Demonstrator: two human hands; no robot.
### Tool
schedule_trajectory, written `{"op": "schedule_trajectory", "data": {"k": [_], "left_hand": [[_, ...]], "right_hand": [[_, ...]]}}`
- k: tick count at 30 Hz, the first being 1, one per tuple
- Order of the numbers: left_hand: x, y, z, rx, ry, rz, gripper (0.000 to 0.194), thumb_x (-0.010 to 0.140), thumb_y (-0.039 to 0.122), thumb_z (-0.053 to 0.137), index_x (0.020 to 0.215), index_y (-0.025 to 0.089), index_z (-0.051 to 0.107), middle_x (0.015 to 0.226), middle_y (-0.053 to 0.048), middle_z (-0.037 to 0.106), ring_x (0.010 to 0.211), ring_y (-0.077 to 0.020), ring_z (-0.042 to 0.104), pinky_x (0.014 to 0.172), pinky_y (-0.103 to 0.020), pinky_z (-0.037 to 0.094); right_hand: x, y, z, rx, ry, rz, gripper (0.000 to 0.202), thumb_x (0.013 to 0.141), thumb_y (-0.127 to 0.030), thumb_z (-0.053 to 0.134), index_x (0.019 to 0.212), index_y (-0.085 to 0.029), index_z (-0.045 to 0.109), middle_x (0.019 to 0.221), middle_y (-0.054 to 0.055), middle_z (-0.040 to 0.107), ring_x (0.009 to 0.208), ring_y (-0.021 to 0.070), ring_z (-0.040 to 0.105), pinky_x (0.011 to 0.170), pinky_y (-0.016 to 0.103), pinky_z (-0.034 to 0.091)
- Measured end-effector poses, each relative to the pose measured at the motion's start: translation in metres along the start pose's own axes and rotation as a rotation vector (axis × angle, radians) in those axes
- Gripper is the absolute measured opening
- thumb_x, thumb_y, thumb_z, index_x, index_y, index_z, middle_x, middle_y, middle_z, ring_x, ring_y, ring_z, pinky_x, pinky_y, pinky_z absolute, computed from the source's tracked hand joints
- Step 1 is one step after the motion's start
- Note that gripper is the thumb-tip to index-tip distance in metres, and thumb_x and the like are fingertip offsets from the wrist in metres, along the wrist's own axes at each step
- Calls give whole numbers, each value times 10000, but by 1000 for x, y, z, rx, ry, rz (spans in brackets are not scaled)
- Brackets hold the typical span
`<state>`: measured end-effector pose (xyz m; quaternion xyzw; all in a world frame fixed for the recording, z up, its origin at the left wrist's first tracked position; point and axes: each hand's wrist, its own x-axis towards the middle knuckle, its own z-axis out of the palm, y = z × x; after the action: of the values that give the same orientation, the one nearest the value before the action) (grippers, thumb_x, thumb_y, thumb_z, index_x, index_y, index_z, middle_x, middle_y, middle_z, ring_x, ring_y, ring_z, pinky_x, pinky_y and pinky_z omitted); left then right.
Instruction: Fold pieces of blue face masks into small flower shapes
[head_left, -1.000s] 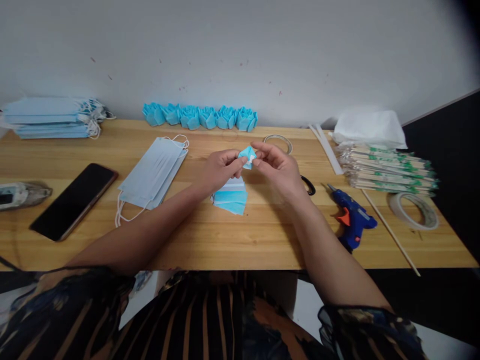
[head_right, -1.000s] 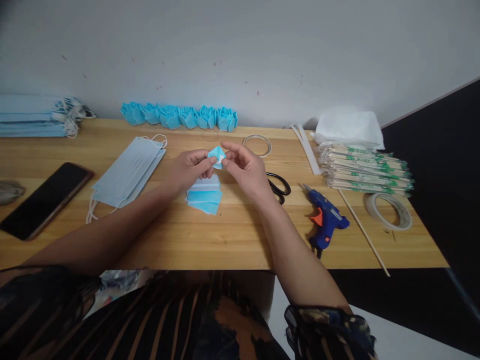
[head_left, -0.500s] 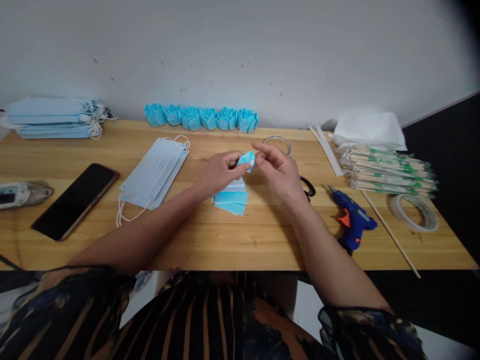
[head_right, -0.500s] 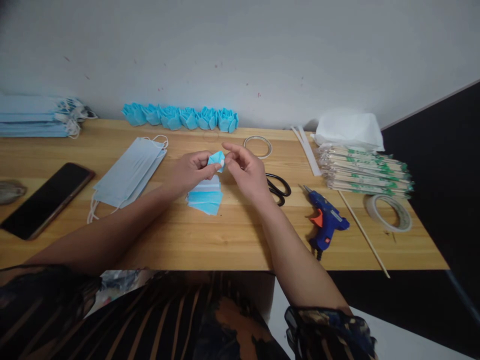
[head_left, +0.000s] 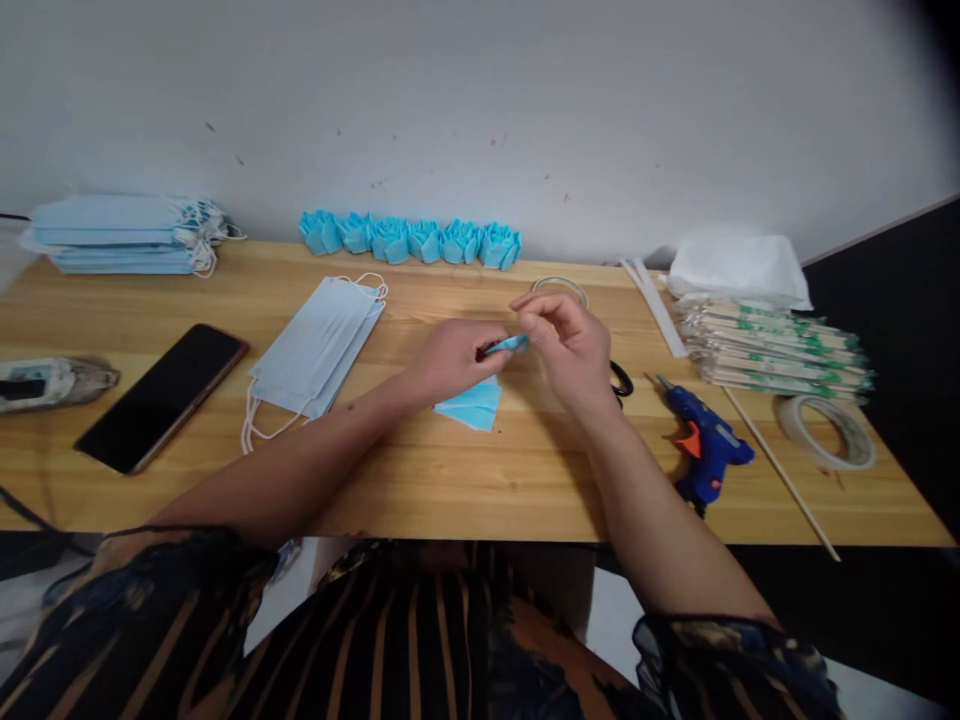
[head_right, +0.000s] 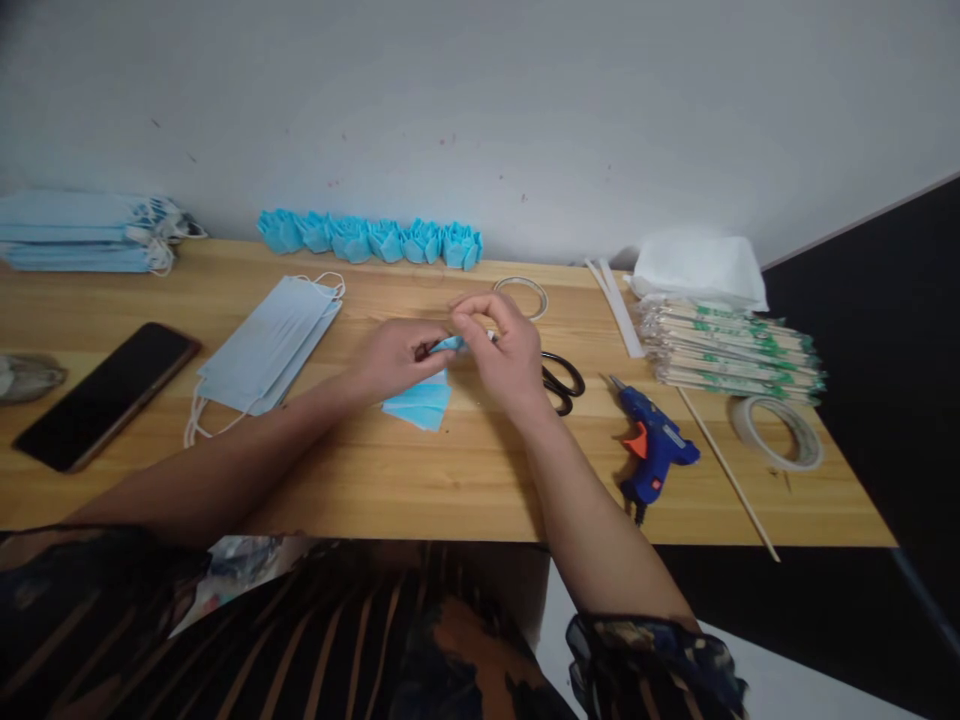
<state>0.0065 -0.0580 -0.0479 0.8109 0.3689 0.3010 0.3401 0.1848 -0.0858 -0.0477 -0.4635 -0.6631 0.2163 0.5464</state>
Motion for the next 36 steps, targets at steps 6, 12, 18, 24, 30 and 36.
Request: {"op": "schedule_trajectory", "data": {"k": [6, 12, 18, 24, 30, 36], "left_hand": [[5, -14, -12, -346, 171, -203, 291, 882, 415, 582, 697, 191, 567, 660, 18, 570, 622, -114, 486, 613, -257, 370], [6, -13, -18, -502, 158, -217, 293, 905, 385, 557, 714, 179, 638, 712, -17, 656, 623, -109, 531, 628, -246, 436], [3, -5, -18, -449, 86, -218, 311, 927, 355, 566, 694, 174, 665, 647, -13, 630, 600, -112, 524, 610, -240, 430], [2, -3, -15, -383, 28, -187, 325, 920, 368, 567, 675, 178, 665, 647, -8, 643, 596, -113, 517, 623, -244, 426], [3, 0, -13, -320, 67, -195, 262, 882, 359, 616, 690, 182, 624, 662, 8, 645, 595, -106, 499, 596, -245, 381], [2, 7, -16, -263, 88, -211, 238, 858, 320, 629, 668, 187, 575, 609, 34, 556, 558, -97, 413, 577, -251, 331]], "right_hand": [[-3, -17, -15, 175, -236, 65, 452, 986, -556, 586, 673, -241, 672, 684, 9, 675, 702, 182, 656, 739, 363, 547], [-2, -3, -5, 65, -121, 147, 272, 895, -408, 714, 1128, -268, 720, 1124, 48, 766, 1030, 207, 704, 823, 353, 565], [0, 17, -1, 127, -34, 307, 311, 919, -450, 672, 1152, -249, 716, 1051, 49, 775, 974, 196, 717, 849, 374, 563], [-2, 7, 5, 143, -45, 305, 258, 865, -488, 718, 913, -235, 719, 830, -11, 695, 721, 145, 600, 730, 326, 523], [-4, 8, 7, 115, -66, 333, 257, 826, -468, 743, 824, -222, 668, 755, -28, 633, 666, 127, 518, 662, 291, 454], [-2, 4, 4, 126, -31, 326, 398, 863, -598, 700, 736, -224, 651, 664, -26, 590, 642, 138, 524, 652, 303, 450]]}}
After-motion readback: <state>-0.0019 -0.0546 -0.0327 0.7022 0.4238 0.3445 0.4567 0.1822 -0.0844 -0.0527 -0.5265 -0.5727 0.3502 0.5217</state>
